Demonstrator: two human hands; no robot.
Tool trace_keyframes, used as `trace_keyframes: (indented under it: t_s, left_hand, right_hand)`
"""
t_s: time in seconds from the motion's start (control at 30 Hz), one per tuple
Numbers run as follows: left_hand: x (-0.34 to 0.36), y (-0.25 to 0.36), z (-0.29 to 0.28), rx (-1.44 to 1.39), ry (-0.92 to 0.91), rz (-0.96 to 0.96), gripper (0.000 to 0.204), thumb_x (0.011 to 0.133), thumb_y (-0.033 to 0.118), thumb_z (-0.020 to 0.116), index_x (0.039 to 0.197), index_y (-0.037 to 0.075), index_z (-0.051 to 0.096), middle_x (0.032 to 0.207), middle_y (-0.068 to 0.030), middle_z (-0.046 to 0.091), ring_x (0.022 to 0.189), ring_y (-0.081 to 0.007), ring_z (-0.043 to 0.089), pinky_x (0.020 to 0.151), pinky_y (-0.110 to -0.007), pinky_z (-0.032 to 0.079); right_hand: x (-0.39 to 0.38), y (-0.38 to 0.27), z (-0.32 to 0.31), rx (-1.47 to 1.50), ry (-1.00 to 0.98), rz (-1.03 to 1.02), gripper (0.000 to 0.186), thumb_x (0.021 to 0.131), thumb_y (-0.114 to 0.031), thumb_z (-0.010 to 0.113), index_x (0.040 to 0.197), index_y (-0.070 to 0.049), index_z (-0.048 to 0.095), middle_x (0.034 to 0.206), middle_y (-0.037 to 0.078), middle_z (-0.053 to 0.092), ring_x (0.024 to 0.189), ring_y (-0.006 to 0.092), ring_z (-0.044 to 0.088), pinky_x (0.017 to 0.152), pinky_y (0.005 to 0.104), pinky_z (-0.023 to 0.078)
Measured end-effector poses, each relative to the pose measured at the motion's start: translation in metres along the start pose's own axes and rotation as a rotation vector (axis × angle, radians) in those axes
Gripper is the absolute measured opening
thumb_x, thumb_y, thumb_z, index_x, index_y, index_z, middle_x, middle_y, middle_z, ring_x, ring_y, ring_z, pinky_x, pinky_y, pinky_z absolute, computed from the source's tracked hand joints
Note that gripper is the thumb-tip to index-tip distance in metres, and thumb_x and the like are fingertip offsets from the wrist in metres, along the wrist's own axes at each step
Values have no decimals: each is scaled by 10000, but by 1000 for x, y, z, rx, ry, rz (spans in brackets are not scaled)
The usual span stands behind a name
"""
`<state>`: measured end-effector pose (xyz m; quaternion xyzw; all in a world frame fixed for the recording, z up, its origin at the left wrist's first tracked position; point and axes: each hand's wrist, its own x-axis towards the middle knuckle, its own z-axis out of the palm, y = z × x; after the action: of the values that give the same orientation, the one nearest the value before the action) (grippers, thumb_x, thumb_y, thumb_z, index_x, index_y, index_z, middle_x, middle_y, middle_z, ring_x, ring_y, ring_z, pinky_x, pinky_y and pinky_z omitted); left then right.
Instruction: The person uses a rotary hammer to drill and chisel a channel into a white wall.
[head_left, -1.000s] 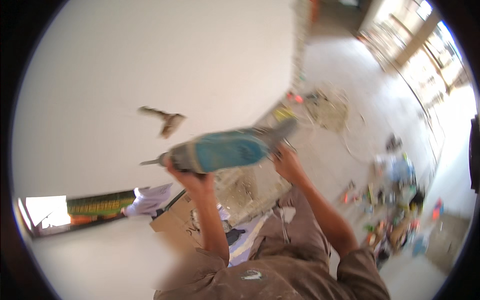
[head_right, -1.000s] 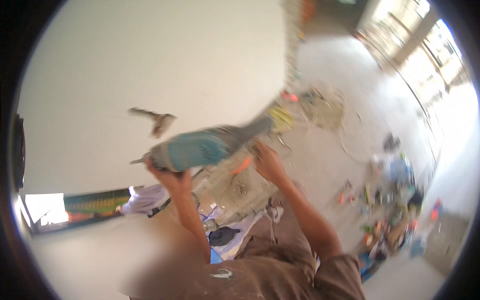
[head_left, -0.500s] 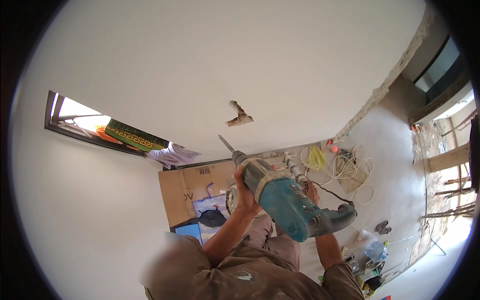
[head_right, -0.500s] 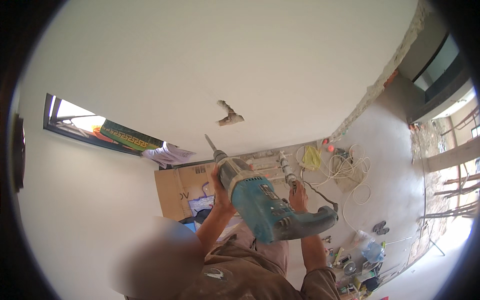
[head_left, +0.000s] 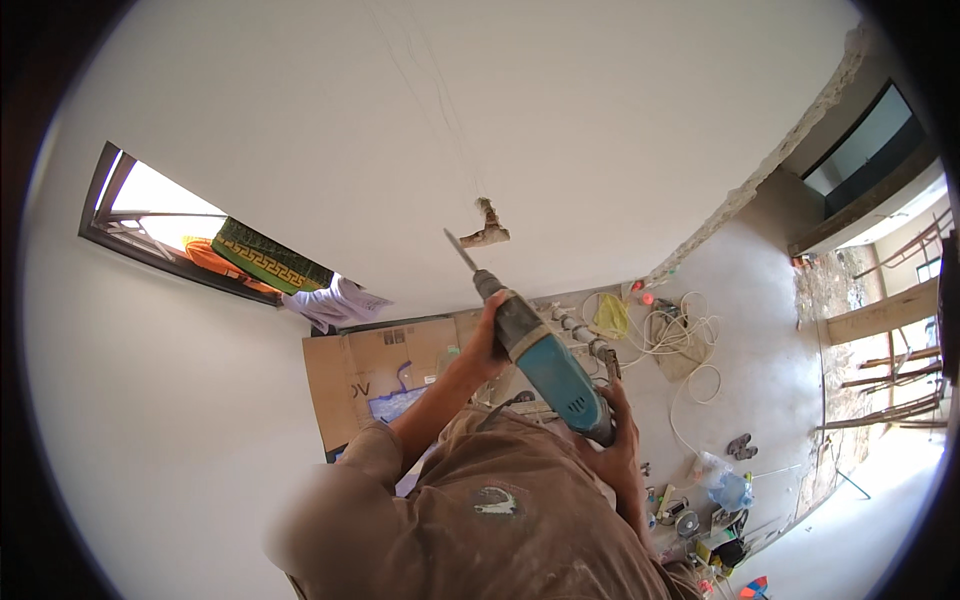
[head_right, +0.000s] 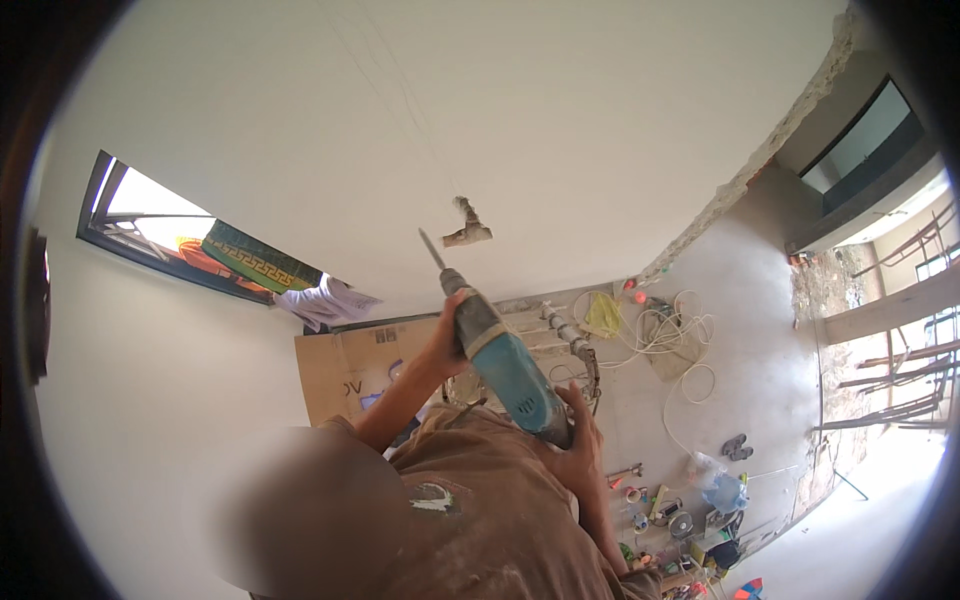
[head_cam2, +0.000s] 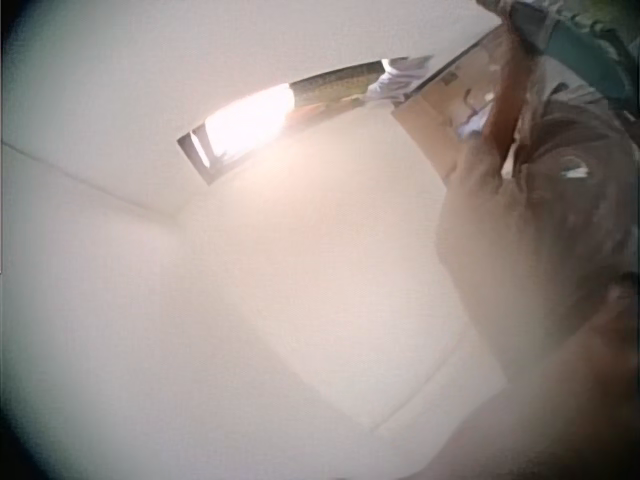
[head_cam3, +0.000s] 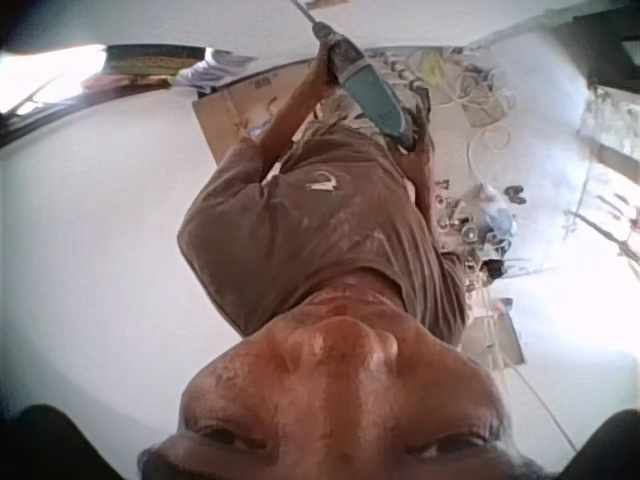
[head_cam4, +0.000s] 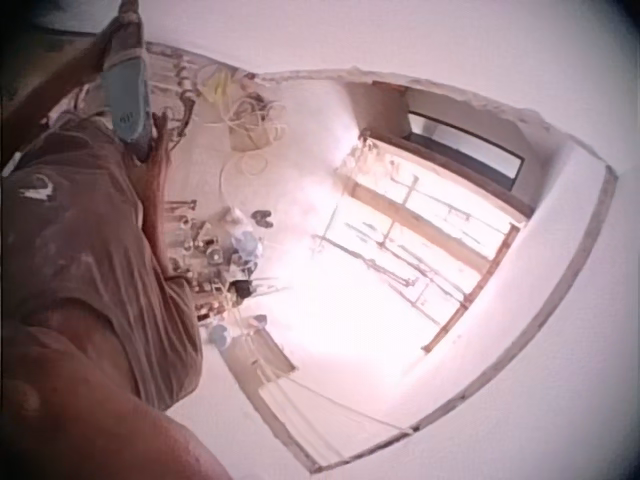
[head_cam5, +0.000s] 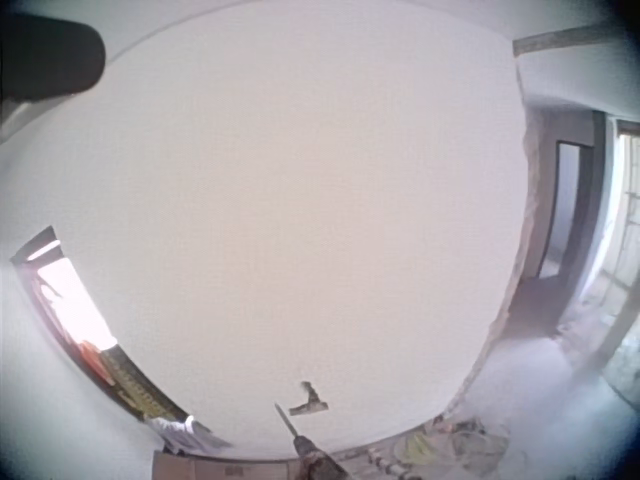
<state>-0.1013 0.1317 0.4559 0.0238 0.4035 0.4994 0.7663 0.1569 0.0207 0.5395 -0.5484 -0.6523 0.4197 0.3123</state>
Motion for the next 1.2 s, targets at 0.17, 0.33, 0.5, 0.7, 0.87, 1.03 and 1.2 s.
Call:
trace_keyframes:
  t_s: [0.17, 0.33, 0.5, 0.7, 0.87, 1.03, 1.2]
  left_hand:
    - [19, 22, -9, 186, -155, -154, 598, 845, 621, 617, 1194, 144, 526, 1101, -55, 636, 1006, -208, 631, 938, -454, 497]
    - [56, 13, -33, 89, -220, -5, 526, 886, 557, 608, 1135, 97, 552, 1005, -63, 629, 922, -205, 636, 864, -389, 529]
    - [69, 21, -44, 112, -125, 20, 440, 906, 493, 609, 1069, 86, 577, 939, -57, 628, 856, -180, 635, 809, -351, 535]
    - [77, 35, -48, 120, -107, 7, 444, 899, 494, 619, 1074, 87, 581, 930, -50, 631, 844, -178, 638, 801, -340, 538]
    - [86, 48, -46, 118, -92, 1, 442, 899, 474, 626, 1099, 83, 575, 936, -50, 634, 840, -174, 641, 800, -337, 539]
    - [80, 57, -38, 117, -72, -34, 443, 905, 434, 633, 1138, 65, 557, 967, -54, 633, 868, -167, 643, 801, -331, 542]
    - [81, 58, -41, 126, -71, -3, 475, 898, 404, 657, 1181, 44, 532, 983, -51, 620, 877, -157, 638, 790, -320, 538]
  right_hand:
    - [6, 1, 37, 182, -76, 42, 867, 692, -41, 692, 1475, -80, 324, 1269, 211, 590, 1203, 320, 572, 1023, 406, 426]
    - [8, 16, 93, 180, -9, 103, 908, 699, -18, 666, 1502, -80, 246, 1392, 205, 474, 1288, 301, 481, 1061, 391, 378]
    - [16, 19, 112, 154, 21, 81, 913, 716, 1, 647, 1512, -76, 207, 1363, 200, 471, 1261, 295, 487, 1035, 387, 395]
    - [28, 6, 125, 225, 4, 194, 910, 720, 17, 643, 1510, -63, 201, 1342, 201, 475, 1231, 284, 507, 1018, 385, 412]
    - [40, 13, 143, 237, 68, 131, 923, 709, 24, 665, 1502, -27, 196, 1349, 206, 469, 1221, 280, 517, 1014, 381, 422]
    - [50, 6, 134, 155, 64, 89, 925, 702, 9, 675, 1493, 8, 195, 1358, 220, 463, 1218, 297, 525, 1014, 384, 424]
    - [45, 7, 135, 173, 66, 71, 928, 690, -6, 660, 1490, 27, 191, 1360, 229, 462, 1228, 305, 520, 1016, 384, 423]
